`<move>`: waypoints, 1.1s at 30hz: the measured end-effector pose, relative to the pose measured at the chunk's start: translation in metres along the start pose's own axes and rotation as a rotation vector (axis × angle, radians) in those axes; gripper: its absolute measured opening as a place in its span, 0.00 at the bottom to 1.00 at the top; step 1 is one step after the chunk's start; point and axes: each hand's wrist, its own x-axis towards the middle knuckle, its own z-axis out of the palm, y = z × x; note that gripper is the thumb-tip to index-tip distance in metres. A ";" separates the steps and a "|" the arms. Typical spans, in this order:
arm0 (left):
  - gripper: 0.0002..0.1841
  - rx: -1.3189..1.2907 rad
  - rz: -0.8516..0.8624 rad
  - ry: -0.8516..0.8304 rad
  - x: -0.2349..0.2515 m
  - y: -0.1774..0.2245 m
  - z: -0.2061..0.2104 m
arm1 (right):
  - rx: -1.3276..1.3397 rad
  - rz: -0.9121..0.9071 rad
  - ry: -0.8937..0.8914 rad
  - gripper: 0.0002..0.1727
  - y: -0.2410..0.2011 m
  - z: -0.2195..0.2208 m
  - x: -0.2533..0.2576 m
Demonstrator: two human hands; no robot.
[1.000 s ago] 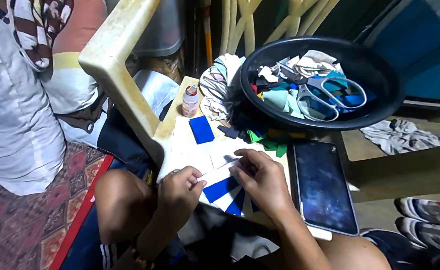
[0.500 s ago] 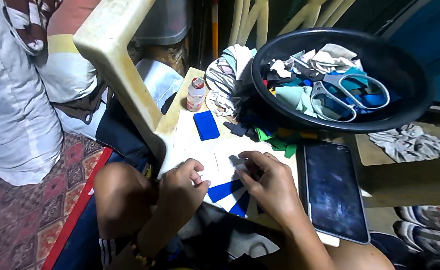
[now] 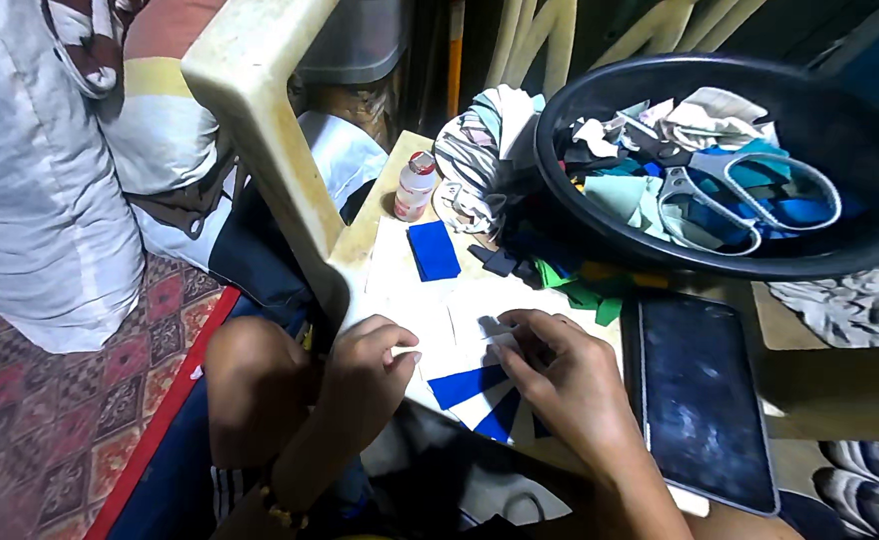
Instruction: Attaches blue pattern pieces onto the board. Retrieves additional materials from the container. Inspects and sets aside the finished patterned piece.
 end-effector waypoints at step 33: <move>0.05 0.102 0.038 -0.033 -0.002 0.000 0.007 | 0.000 -0.020 0.015 0.15 0.003 -0.004 -0.004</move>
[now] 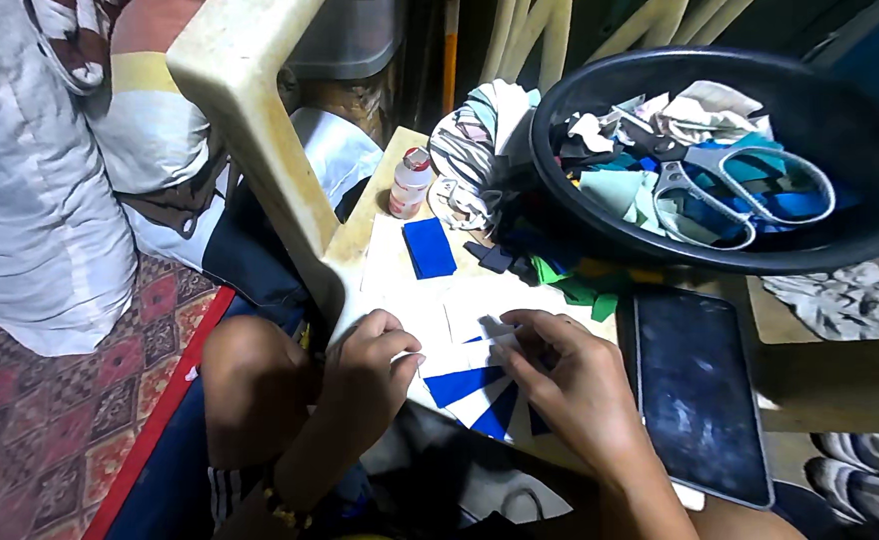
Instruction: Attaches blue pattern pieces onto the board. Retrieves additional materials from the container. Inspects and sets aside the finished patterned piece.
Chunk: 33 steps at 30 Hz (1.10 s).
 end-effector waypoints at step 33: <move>0.13 -0.129 0.365 -0.155 0.006 0.004 0.021 | 0.005 0.012 0.004 0.14 0.000 -0.002 -0.001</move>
